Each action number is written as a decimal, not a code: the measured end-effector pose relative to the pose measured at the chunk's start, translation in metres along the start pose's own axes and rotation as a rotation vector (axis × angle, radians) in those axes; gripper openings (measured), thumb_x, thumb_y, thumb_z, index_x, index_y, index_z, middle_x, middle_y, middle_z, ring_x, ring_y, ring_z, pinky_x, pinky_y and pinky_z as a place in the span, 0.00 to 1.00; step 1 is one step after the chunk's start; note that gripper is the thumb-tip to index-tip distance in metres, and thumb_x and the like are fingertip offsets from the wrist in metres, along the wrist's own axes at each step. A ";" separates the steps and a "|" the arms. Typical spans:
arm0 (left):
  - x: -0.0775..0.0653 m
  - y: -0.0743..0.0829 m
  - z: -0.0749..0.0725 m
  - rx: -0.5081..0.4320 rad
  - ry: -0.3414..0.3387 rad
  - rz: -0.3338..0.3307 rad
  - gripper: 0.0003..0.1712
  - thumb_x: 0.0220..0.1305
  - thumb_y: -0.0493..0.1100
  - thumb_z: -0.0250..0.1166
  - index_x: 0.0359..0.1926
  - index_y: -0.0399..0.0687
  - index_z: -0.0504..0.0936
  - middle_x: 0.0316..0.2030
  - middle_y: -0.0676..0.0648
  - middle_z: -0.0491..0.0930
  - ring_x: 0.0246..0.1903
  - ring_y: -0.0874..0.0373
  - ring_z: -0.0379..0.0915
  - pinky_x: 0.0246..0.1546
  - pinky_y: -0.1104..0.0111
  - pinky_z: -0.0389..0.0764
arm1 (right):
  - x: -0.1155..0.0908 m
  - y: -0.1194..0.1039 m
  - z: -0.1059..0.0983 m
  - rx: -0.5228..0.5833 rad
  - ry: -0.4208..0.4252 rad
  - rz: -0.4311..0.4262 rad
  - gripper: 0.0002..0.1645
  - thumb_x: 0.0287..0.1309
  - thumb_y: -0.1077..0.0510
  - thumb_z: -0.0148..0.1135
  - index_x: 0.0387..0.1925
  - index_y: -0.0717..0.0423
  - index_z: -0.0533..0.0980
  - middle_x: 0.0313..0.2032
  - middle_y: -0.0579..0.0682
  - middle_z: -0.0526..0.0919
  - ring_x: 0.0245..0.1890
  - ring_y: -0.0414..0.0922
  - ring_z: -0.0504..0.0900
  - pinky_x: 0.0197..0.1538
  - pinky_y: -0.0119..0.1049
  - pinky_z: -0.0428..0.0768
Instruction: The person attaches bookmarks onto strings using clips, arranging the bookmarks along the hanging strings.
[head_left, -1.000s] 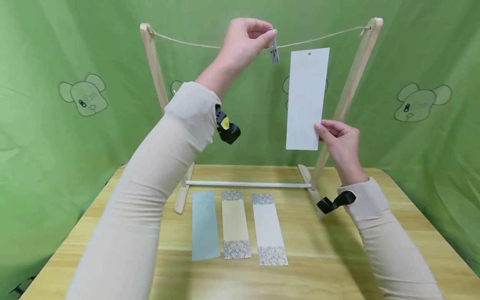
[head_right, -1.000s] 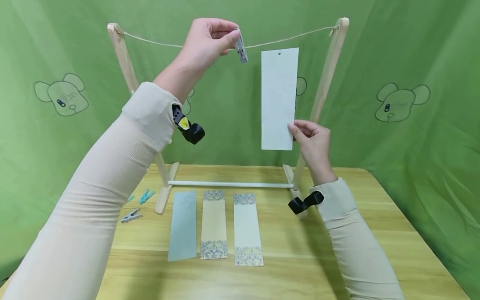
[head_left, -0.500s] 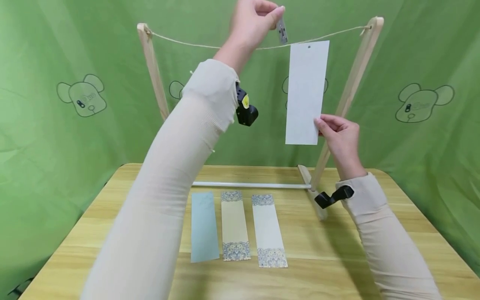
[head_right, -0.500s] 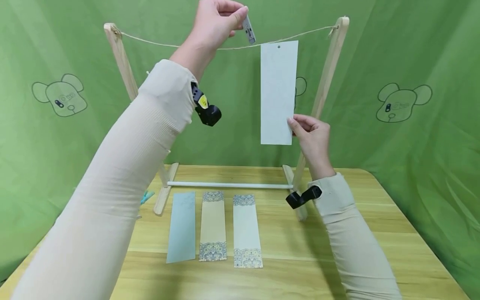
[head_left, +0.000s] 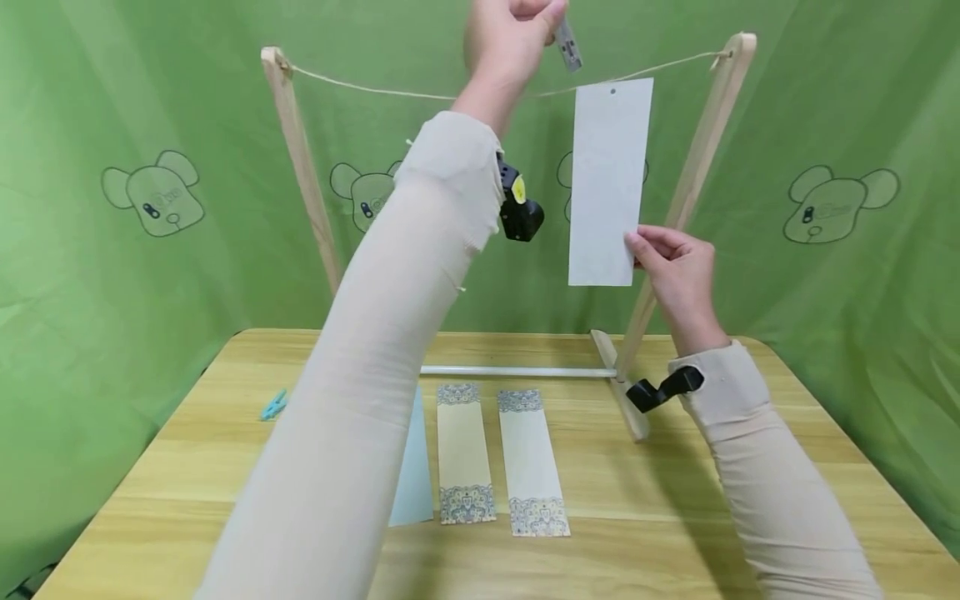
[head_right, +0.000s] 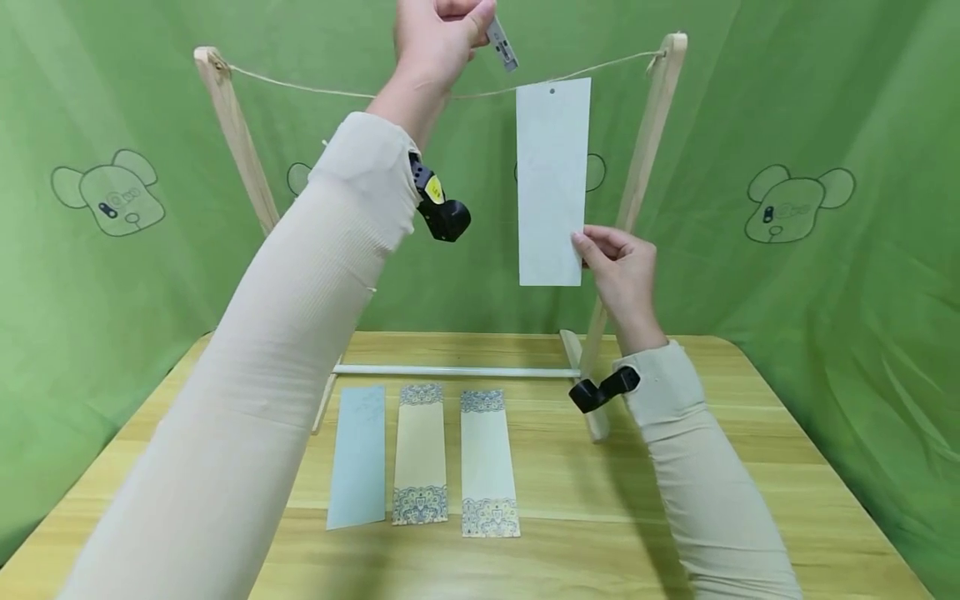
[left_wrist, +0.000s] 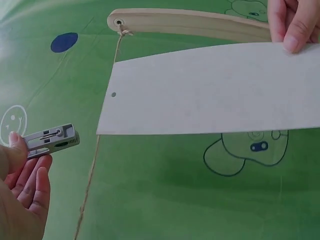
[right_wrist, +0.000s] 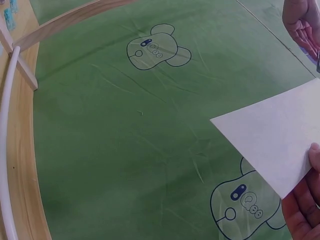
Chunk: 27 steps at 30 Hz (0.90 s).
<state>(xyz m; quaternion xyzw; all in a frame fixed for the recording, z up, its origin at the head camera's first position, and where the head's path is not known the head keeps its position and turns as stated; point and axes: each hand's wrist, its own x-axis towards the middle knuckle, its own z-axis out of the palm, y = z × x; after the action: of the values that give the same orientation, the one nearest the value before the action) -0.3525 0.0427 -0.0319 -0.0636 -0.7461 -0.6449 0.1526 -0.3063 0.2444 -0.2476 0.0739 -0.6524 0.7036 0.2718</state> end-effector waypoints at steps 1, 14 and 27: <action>0.000 0.000 0.001 -0.005 0.011 -0.017 0.09 0.57 0.48 0.67 0.40 0.56 0.83 0.36 0.60 0.83 0.33 0.71 0.77 0.32 0.84 0.72 | 0.000 0.000 0.000 0.001 0.002 -0.002 0.05 0.49 0.63 0.70 0.31 0.53 0.84 0.24 0.42 0.85 0.23 0.36 0.81 0.31 0.23 0.80; 0.002 0.003 0.014 0.005 0.157 -0.146 0.03 0.55 0.51 0.69 0.31 0.62 0.85 0.28 0.64 0.83 0.26 0.72 0.72 0.25 0.82 0.68 | 0.000 0.001 0.006 -0.004 0.002 -0.014 0.04 0.49 0.63 0.70 0.30 0.53 0.84 0.24 0.42 0.85 0.23 0.35 0.80 0.31 0.22 0.79; -0.004 0.002 0.024 0.023 0.162 -0.195 0.03 0.54 0.53 0.69 0.30 0.66 0.86 0.25 0.65 0.81 0.25 0.71 0.68 0.26 0.81 0.67 | 0.004 0.003 0.011 -0.012 0.005 -0.023 0.04 0.49 0.63 0.71 0.29 0.52 0.85 0.23 0.41 0.85 0.22 0.35 0.79 0.30 0.22 0.78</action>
<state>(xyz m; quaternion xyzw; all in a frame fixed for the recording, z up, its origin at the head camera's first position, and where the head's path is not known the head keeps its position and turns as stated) -0.3517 0.0670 -0.0337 0.0632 -0.7413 -0.6513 0.1496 -0.3139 0.2355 -0.2473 0.0780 -0.6548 0.6968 0.2820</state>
